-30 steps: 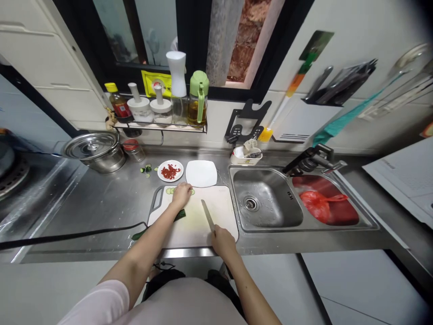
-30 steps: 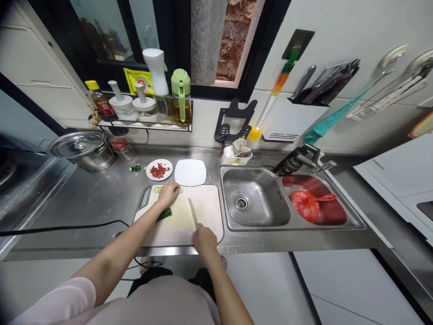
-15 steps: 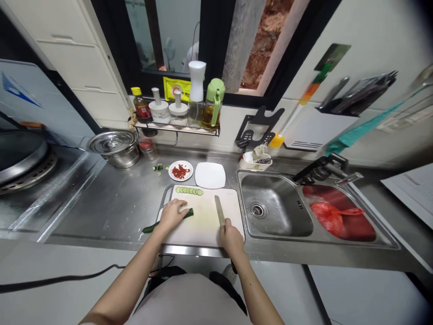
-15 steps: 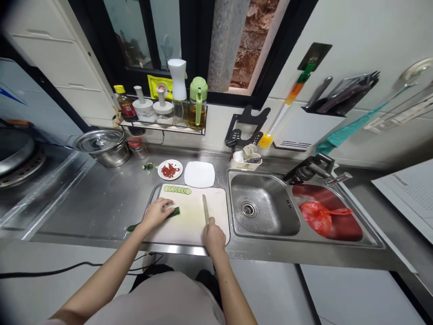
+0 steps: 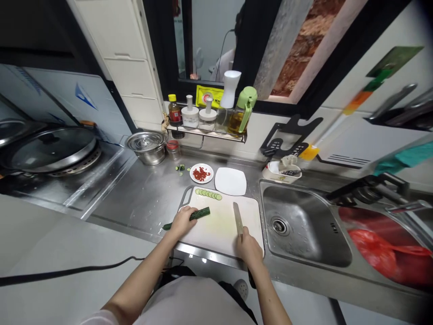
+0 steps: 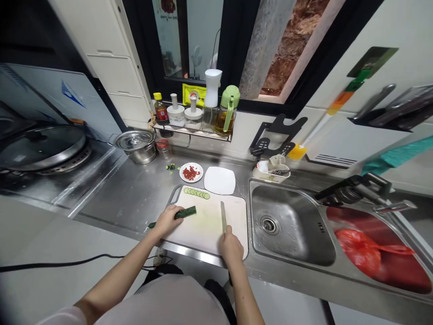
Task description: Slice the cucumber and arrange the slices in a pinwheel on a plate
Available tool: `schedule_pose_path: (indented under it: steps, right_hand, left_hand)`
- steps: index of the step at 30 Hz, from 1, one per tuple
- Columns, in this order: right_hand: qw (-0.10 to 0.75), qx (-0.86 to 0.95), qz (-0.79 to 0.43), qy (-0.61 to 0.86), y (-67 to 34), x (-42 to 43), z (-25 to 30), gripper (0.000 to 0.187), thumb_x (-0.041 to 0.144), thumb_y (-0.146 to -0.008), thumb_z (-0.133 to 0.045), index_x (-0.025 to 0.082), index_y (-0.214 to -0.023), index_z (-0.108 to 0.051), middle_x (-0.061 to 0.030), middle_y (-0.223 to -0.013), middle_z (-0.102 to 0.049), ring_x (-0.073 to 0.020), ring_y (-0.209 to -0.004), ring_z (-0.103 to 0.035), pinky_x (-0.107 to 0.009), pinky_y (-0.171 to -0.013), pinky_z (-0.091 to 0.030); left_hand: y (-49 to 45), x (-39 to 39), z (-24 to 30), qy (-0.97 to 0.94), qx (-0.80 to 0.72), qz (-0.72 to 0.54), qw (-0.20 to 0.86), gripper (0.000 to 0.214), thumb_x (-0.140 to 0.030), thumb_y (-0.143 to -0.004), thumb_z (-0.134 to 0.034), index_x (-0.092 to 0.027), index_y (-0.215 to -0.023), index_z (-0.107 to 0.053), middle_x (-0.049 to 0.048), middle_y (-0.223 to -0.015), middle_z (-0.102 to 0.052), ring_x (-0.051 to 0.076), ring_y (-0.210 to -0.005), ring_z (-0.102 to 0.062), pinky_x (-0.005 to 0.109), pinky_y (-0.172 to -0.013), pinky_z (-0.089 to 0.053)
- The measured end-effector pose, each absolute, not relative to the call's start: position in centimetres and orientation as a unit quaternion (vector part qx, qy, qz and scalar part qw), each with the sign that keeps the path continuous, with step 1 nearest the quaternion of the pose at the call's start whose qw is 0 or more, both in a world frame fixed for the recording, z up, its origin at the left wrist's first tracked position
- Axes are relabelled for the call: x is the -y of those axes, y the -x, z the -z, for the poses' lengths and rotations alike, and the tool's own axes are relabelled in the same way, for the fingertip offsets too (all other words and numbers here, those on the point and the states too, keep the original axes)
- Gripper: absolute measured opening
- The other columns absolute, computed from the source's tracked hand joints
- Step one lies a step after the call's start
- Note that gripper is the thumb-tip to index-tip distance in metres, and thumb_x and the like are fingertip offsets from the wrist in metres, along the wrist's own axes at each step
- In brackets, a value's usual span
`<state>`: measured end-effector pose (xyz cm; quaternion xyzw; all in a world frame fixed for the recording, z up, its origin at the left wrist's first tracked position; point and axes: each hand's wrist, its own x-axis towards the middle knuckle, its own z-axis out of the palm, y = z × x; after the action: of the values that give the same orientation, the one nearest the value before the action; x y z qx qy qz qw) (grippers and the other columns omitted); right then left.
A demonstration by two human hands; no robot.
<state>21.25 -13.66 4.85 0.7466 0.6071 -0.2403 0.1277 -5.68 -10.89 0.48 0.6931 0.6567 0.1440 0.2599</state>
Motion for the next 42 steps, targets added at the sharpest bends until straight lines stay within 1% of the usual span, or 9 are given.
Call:
schedule_pose_path:
  steps: [4, 10, 15, 21, 28, 31, 35, 37, 42]
  right_hand:
    - [0.129, -0.607, 0.245, -0.745, -21.2, 13.6, -4.8, 0.033, 0.023, -0.095, -0.025, 0.017, -0.12, -0.045, -0.0146, -0.102, -0.069, -0.0259, -0.093, -0.066, -0.032, -0.068, -0.041]
    - [0.129, -0.61, 0.239, -0.744, -21.2, 13.6, -4.7, 0.032, 0.023, -0.094, -0.026, 0.017, -0.118, -0.046, -0.0141, -0.101, -0.07, -0.0254, -0.092, -0.066, -0.032, -0.068, -0.041]
    - [0.13, -0.608, 0.241, -0.745, -21.2, 13.6, -4.7, 0.032, 0.023, -0.095, -0.025, 0.018, -0.119, -0.046, -0.0134, -0.101, -0.07, -0.0257, -0.092, -0.066, -0.032, -0.067, -0.04]
    - [0.129, -0.606, 0.246, -0.745, -21.1, 13.6, -4.9, 0.032, 0.022, -0.095, -0.025, 0.018, -0.118, -0.046, -0.0136, -0.1, -0.07, -0.0259, -0.092, -0.066, -0.032, -0.067, -0.04]
    - [0.131, -0.607, 0.248, -0.744, -21.2, 13.5, -4.9, 0.031, 0.022, -0.095, -0.027, 0.018, -0.118, -0.047, -0.0136, -0.099, -0.069, -0.024, -0.092, -0.066, -0.031, -0.068, -0.041]
    - [0.131, -0.611, 0.244, -0.741, -21.2, 13.5, -4.7, 0.03, 0.022, -0.094, -0.027, 0.018, -0.117, -0.047, -0.0135, -0.1, -0.069, -0.0243, -0.091, -0.066, -0.031, -0.068, -0.041]
    - [0.135, -0.611, 0.241, -0.742, -21.1, 13.5, -4.6, 0.031, 0.022, -0.094, -0.026, 0.018, -0.117, -0.047, -0.0141, -0.099, -0.069, -0.0254, -0.091, -0.066, -0.032, -0.067, -0.041]
    - [0.138, -0.61, 0.24, -0.742, -21.1, 13.4, -4.7, 0.032, 0.022, -0.094, -0.026, 0.017, -0.118, -0.047, -0.0142, -0.099, -0.069, -0.0258, -0.091, -0.066, -0.032, -0.067, -0.041]
    - [0.133, -0.615, 0.241, -0.739, -21.1, 13.5, -4.6, 0.032, 0.022, -0.094, -0.026, 0.017, -0.119, -0.046, -0.0142, -0.098, -0.07, -0.0256, -0.092, -0.066, -0.032, -0.068, -0.041]
  left_hand:
    - [7.9, 8.9, -0.1, -0.638, -0.705, -0.188, 0.248, 0.043, -0.028, -0.077, -0.064, -0.024, -0.12, -0.063, 0.0069, -0.112, -0.065, 0.024, -0.104, -0.06, 0.032, -0.089, -0.045]
    - [11.3, 4.9, 0.0, -0.541, -0.803, -0.179, 0.174, 0.041, -0.032, -0.078, -0.064, -0.025, -0.119, -0.064, 0.0086, -0.113, -0.066, 0.025, -0.104, -0.061, 0.031, -0.085, -0.045]
    - [12.3, 2.8, 0.4, -0.53, -0.818, -0.153, 0.165, 0.043, -0.031, -0.077, -0.065, -0.027, -0.119, -0.064, 0.0089, -0.115, -0.067, 0.025, -0.106, -0.061, 0.029, -0.083, -0.045]
    - [12.2, 2.0, 0.9, -0.531, -0.818, -0.141, 0.169, 0.044, -0.03, -0.076, -0.065, -0.023, -0.12, -0.064, 0.0137, -0.116, -0.066, 0.029, -0.105, -0.062, 0.033, -0.083, -0.046]
    - [12.6, 2.0, 0.9, -0.52, -0.823, -0.138, 0.18, 0.048, -0.035, -0.073, -0.068, -0.028, -0.12, -0.063, 0.0085, -0.115, -0.067, 0.024, -0.105, -0.062, 0.028, -0.079, -0.045]
    - [13.1, 2.2, 0.5, -0.5, -0.826, -0.168, 0.199, 0.05, -0.038, -0.076, -0.066, -0.027, -0.124, -0.06, 0.0076, -0.113, -0.068, 0.023, -0.104, -0.062, 0.028, -0.081, -0.045]
    - [11.1, 3.7, -0.2, -0.475, -0.846, -0.203, 0.129, 0.041, -0.037, -0.085, -0.055, -0.025, -0.124, -0.061, 0.0113, -0.118, -0.065, 0.028, -0.113, -0.055, 0.037, -0.09, -0.041]
    - [8.5, 4.8, -0.4, -0.525, -0.818, -0.209, 0.106, 0.037, -0.035, -0.088, -0.051, -0.027, -0.122, -0.062, 0.0106, -0.121, -0.063, 0.029, -0.116, -0.052, 0.042, -0.096, -0.036]
    - [1.2, 6.9, 0.2, -0.661, -0.697, -0.201, 0.194, 0.028, -0.031, -0.089, -0.05, -0.025, -0.112, -0.066, 0.008, -0.112, -0.065, 0.026, -0.112, -0.053, 0.042, -0.098, -0.032]
